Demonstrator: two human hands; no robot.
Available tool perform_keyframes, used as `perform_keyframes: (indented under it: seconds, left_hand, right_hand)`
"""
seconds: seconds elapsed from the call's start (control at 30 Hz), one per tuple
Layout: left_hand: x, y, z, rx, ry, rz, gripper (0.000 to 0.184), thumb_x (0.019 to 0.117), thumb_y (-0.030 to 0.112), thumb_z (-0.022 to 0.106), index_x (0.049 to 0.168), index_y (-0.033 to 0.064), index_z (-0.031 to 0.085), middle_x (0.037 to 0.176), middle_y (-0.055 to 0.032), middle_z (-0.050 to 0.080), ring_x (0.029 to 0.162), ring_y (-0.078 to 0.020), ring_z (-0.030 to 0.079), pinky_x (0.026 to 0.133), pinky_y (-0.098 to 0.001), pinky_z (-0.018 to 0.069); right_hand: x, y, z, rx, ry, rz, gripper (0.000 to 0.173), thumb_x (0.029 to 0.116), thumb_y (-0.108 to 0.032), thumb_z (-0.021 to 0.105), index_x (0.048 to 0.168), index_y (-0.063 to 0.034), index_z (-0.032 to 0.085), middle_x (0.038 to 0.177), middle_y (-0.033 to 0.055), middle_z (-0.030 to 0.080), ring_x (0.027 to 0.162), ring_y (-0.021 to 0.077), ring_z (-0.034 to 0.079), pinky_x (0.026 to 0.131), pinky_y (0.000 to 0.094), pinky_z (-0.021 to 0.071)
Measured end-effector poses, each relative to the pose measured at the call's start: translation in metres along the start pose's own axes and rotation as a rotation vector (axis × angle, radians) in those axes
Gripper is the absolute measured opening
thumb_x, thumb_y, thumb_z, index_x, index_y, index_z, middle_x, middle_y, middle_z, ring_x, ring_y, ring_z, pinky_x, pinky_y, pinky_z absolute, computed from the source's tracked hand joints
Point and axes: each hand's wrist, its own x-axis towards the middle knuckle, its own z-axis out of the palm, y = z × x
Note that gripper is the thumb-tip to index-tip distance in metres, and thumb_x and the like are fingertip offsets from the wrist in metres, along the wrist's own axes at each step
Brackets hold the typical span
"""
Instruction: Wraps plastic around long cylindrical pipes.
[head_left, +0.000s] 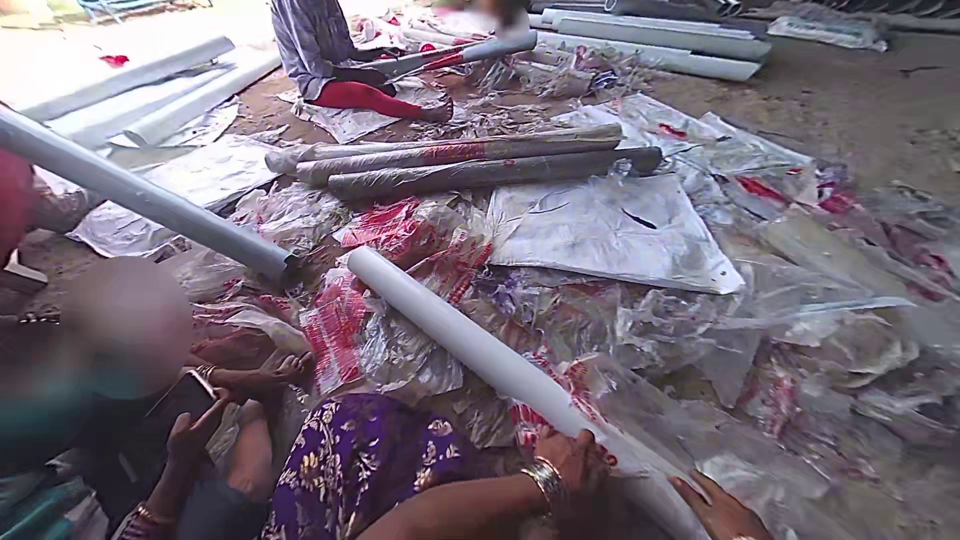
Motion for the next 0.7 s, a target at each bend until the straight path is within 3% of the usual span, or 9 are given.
perform_keyframes:
  seconds: [0.07,0.13,0.27,0.47,0.6,0.7]
  left_hand:
    - [0.017,0.005,-0.003,-0.023,-0.066,-0.104,0.054,0.1116,0.044,0.034,0.146,0.0072,0.053,0.133,-0.0216,0.067,0.128,-0.0388,0.062,0.112,-0.0616,0.039]
    - [0.025,0.012,-0.007,-0.002,-0.048,-0.169,0.048,0.1103,0.04,0.041,0.138,0.0057,0.06,0.132,-0.02,0.067,0.128,-0.0373,0.062,0.109,-0.0612,0.0436]
    - [0.03,0.025,-0.007,0.139,0.004,-0.205,0.04,0.1073,0.031,0.049,0.132,0.004,0.063,0.134,-0.0186,0.066,0.13,-0.036,0.059,0.107,-0.0571,0.0451]
    - [0.023,0.018,0.004,0.258,0.117,-0.04,0.037,0.1025,0.033,0.054,0.124,0.0097,0.072,0.144,-0.0211,0.054,0.137,-0.0412,0.048,0.105,-0.056,0.0447]
    - [0.019,0.001,0.017,0.255,0.127,0.167,0.037,0.1033,0.027,0.05,0.121,0.002,0.071,0.136,-0.0194,0.062,0.13,-0.0371,0.057,0.109,-0.0506,0.0449]
    - [0.015,0.006,0.011,0.243,0.014,0.156,0.04,0.1051,0.026,0.047,0.123,-0.0015,0.068,0.131,-0.0217,0.064,0.126,-0.0362,0.06,0.11,-0.0482,0.0453]
  right_hand:
    - [-0.001,0.003,-0.001,0.025,-0.002,0.051,0.062,0.1033,-0.045,0.061,0.149,-0.0045,0.054,0.144,0.0289,0.058,0.137,0.0482,0.053,0.115,0.0644,0.0366]
    - [-0.004,-0.001,-0.006,0.029,-0.027,0.088,0.063,0.1034,-0.048,0.059,0.151,-0.0066,0.053,0.146,0.0259,0.058,0.139,0.0451,0.052,0.115,0.0622,0.0371]
    - [-0.007,-0.003,-0.01,0.044,-0.042,0.094,0.065,0.1033,-0.051,0.058,0.151,-0.0077,0.053,0.148,0.0235,0.057,0.141,0.0424,0.051,0.116,0.0605,0.0373]
    - [-0.008,0.0,-0.011,0.062,-0.065,0.097,0.066,0.1027,-0.053,0.058,0.152,-0.0092,0.052,0.149,0.0223,0.056,0.142,0.0404,0.05,0.116,0.0592,0.0376]
    - [-0.009,0.0,-0.012,0.087,-0.071,0.101,0.067,0.1021,-0.053,0.059,0.152,-0.0092,0.052,0.149,0.0218,0.056,0.142,0.0406,0.049,0.116,0.0593,0.0374]
    - [-0.009,0.002,-0.012,0.09,-0.078,0.102,0.067,0.102,-0.054,0.058,0.152,-0.0095,0.052,0.15,0.0215,0.055,0.143,0.0407,0.048,0.116,0.0597,0.0373]
